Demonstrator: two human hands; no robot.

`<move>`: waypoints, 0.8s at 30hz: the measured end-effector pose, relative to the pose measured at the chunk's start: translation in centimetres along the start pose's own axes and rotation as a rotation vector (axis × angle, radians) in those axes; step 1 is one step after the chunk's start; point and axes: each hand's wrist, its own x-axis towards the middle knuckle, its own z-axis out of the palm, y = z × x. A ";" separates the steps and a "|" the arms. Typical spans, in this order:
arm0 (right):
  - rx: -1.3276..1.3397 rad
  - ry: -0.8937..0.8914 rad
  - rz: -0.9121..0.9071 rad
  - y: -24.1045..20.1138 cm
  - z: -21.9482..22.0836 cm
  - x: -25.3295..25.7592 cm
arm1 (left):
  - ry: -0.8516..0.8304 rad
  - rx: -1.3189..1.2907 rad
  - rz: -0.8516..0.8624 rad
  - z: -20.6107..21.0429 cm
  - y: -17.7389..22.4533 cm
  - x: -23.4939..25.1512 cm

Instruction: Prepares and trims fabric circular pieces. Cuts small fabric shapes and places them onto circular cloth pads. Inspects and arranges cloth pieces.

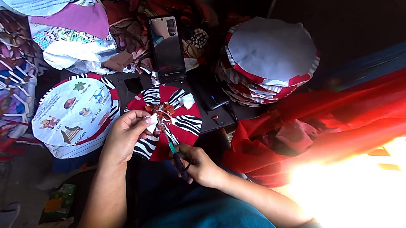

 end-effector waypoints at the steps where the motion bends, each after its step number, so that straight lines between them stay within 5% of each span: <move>1: 0.024 -0.058 0.008 -0.1 -0.2 -0.1 | 0.005 -0.014 0.003 0.0 0.0 0.0; 5: -0.060 -0.160 -0.017 -0.6 -0.4 -0.4 | -0.035 -0.042 0.027 0.0 0.0 -0.2; 15: -0.148 0.064 -0.085 0.4 0.5 -0.3 | -0.016 0.010 0.005 -0.4 -0.3 0.0; 24: -0.033 -0.170 -0.027 0.1 -0.1 -0.7 | -0.029 -0.036 0.045 -0.2 -0.1 -0.7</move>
